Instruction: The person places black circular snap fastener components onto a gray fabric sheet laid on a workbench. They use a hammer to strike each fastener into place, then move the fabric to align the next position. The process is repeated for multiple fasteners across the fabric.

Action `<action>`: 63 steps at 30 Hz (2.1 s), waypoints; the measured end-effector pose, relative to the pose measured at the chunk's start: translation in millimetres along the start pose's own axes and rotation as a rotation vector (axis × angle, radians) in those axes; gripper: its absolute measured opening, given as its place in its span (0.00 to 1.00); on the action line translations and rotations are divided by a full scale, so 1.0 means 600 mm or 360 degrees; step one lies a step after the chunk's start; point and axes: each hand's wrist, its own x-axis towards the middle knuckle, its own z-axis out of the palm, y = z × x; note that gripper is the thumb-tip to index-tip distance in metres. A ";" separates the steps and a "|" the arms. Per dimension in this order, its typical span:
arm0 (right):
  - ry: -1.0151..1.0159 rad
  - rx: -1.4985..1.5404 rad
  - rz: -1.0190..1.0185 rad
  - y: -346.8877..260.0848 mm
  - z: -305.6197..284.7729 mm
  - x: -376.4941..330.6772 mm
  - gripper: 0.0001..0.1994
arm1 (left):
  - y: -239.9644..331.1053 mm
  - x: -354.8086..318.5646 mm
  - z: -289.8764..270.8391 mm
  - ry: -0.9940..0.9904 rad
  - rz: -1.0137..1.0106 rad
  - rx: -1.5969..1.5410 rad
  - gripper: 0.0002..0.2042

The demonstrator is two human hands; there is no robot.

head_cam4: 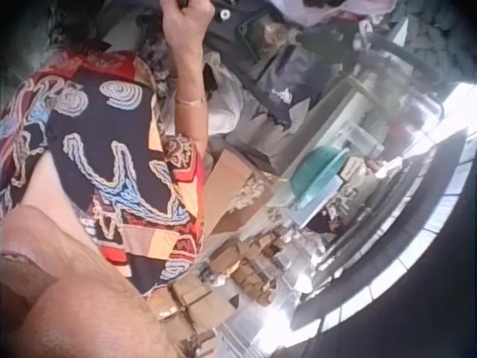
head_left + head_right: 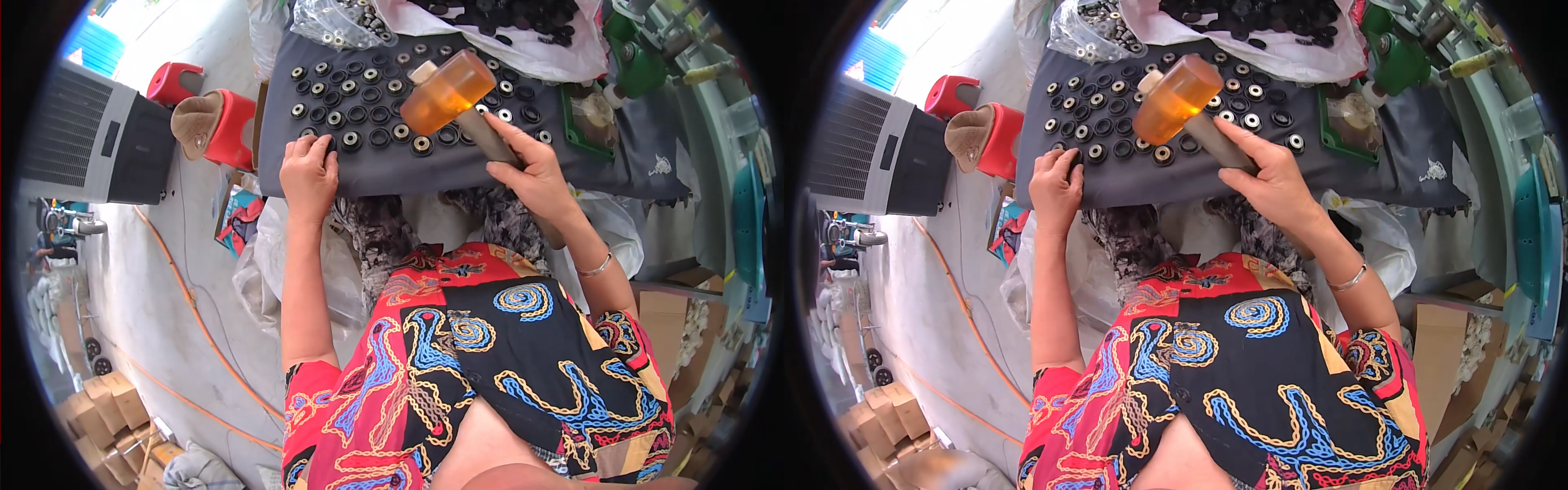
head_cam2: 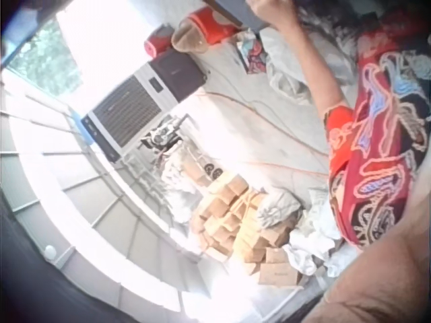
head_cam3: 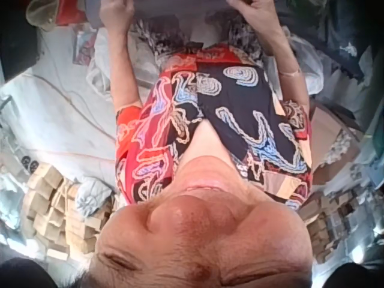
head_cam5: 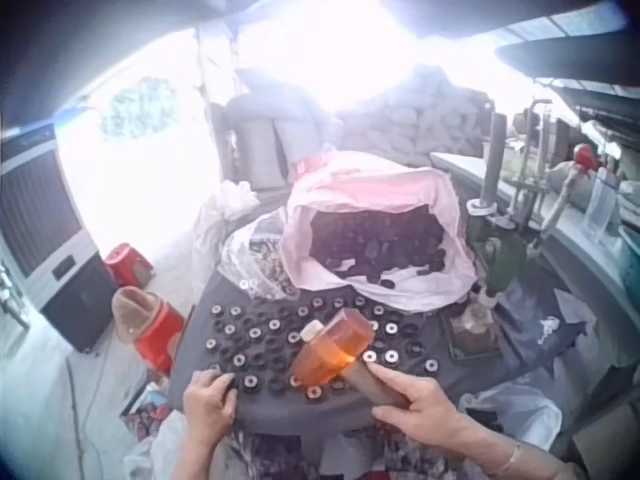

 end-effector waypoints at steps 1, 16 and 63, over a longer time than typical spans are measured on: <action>0.0044 0.0058 -0.0016 0.003 0.000 -0.007 0.32 | 0.000 0.001 -0.001 -0.0014 0.0013 -0.0003 0.14; 0.0216 0.0217 0.0131 -0.001 -0.005 -0.057 0.31 | -0.009 -0.011 -0.019 -0.0104 -0.0753 -0.1034 0.14; 0.0337 0.0252 0.0313 0.016 -0.025 -0.112 0.33 | -0.035 0.013 0.030 0.0251 -0.0501 -0.0355 0.12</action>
